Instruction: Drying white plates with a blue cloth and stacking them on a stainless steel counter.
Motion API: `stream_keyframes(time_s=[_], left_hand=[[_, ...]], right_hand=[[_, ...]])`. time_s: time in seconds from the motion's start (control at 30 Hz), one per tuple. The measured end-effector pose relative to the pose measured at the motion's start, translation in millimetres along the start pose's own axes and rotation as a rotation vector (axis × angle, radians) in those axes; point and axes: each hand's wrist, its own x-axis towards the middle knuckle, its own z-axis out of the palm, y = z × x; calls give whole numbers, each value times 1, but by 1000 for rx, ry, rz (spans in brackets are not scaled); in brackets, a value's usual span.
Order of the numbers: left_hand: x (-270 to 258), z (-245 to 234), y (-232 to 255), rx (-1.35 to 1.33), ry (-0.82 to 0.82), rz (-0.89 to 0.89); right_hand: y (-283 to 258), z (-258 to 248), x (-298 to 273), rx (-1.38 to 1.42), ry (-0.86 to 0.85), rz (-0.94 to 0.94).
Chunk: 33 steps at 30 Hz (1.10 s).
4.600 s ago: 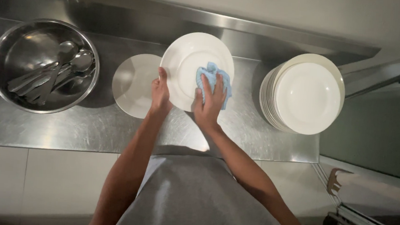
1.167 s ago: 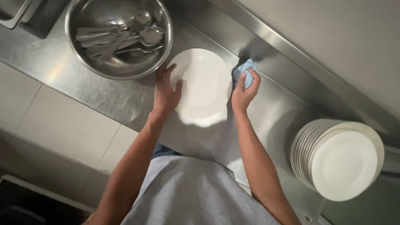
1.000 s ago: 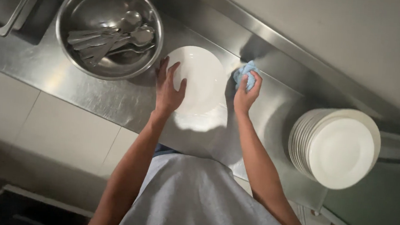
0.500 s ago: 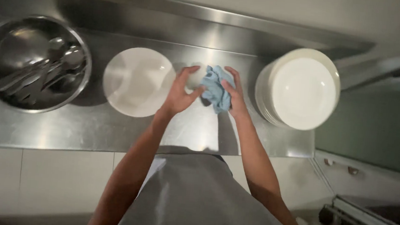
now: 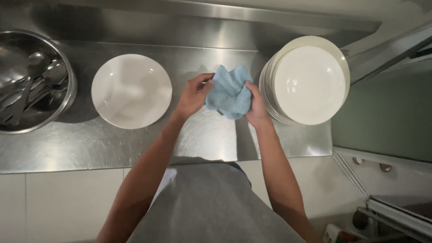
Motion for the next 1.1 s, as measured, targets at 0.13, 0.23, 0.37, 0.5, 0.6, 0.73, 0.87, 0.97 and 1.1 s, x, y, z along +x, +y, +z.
stream_keyframes(time_s=[0.13,0.23,0.37,0.5,0.6,0.73,0.87,0.97,1.1], left_hand=[[-14,-5,39,160,17,159],[-19,-7,49,230,-8,36],[-27,-14,44,343,143,136],[-45,-16,94,586,304,688],[-41,-21,86,319,109,288],[-44,-18,108,266,-68,153],[-40,-13,130,169,-361,52],[-36,-21,133,283,-401,33],[-43,-43,154,418,-272,39]], right_hand=[[8,-13,9,32,-31,4],[10,1,6,24,-29,27],[5,19,-3,-243,-115,-86],[2,27,-6,-437,4,-71],[-2,28,-10,-713,80,-150],[-21,63,-28,-881,-73,-310],[-33,88,-32,-825,-439,-422],[-31,72,-11,-926,-509,-414],[-41,80,-13,-1117,-155,-200]])
